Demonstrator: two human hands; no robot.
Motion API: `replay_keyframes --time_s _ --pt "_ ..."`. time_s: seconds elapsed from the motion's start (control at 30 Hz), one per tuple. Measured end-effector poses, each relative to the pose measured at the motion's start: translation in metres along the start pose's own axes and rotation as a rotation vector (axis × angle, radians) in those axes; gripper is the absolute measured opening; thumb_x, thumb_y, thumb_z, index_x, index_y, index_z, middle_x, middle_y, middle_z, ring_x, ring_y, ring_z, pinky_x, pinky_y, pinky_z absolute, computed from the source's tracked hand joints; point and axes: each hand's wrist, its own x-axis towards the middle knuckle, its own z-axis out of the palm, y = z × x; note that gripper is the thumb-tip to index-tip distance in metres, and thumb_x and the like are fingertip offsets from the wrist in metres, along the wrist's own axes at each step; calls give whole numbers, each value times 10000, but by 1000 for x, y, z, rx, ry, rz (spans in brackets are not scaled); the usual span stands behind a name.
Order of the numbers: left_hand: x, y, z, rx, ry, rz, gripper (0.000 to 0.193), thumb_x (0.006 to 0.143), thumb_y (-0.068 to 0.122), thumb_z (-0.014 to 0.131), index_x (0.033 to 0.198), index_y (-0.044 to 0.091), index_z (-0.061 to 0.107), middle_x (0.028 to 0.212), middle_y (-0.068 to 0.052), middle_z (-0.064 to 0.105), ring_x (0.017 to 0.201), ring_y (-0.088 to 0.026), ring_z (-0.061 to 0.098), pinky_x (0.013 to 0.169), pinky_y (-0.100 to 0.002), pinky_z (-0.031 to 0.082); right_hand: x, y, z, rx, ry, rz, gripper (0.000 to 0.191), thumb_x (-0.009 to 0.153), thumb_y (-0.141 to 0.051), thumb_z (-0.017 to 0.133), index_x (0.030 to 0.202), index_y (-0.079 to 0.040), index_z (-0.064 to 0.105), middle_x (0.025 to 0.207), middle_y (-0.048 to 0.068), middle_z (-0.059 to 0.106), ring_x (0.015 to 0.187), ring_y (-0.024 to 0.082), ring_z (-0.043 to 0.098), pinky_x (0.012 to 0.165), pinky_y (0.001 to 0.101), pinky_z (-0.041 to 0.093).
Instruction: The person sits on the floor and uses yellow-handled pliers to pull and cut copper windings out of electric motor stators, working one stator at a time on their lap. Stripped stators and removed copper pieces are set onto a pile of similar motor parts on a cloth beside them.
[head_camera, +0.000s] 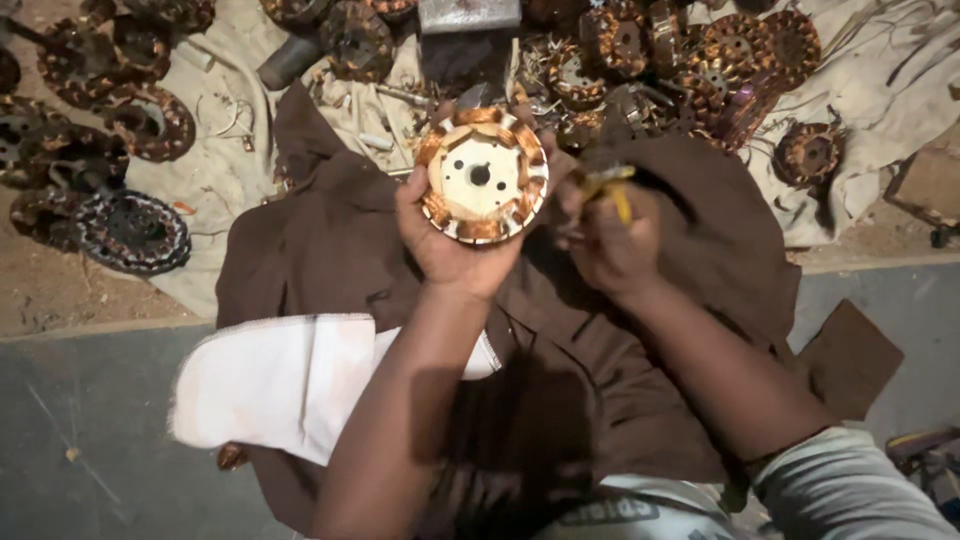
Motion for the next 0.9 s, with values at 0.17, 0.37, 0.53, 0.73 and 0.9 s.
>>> replay_keyframes --time_s 0.17,0.37,0.53,0.73,0.9 --pt "-1 15 -7 132 157 14 655 946 357 642 1554 297 406 1493 -106 527 1363 -322 527 1106 -654 454 13 -26 15 -745 -21 -302 232 1099 -191 643 1201 17 626 1182 142 592 1020 210 585 890 349 486" --pt "0 18 -5 372 158 -28 858 865 149 670 1597 376 283 1513 32 506 1330 -243 526 1128 -591 445 34 -45 27 -1526 -159 -464 342 949 -94 707 1257 14 608 1525 195 484 1412 386 440 1157 492 359" --pt "3 12 -9 443 142 112 803 917 118 614 1652 205 303 1492 -157 513 1309 -322 533 1105 -539 466 32 -47 32 -1678 -199 -483 405 876 -82 760 1249 -9 620 1540 151 480 1407 406 424 1151 513 323" --pt "5 10 -4 449 123 232 728 888 159 588 1574 188 347 1496 -215 512 1355 -338 539 1147 -486 491 30 -39 38 -1691 -221 -522 365 902 -107 783 1221 -15 630 1531 123 503 1370 390 448 1134 524 362" --pt "7 9 -2 496 136 264 738 864 126 602 1560 168 360 1455 -198 507 1325 -337 540 1119 -508 503 27 -36 42 -1762 -200 -510 365 897 -115 784 1217 -18 640 1520 116 515 1358 401 451 1108 535 371"
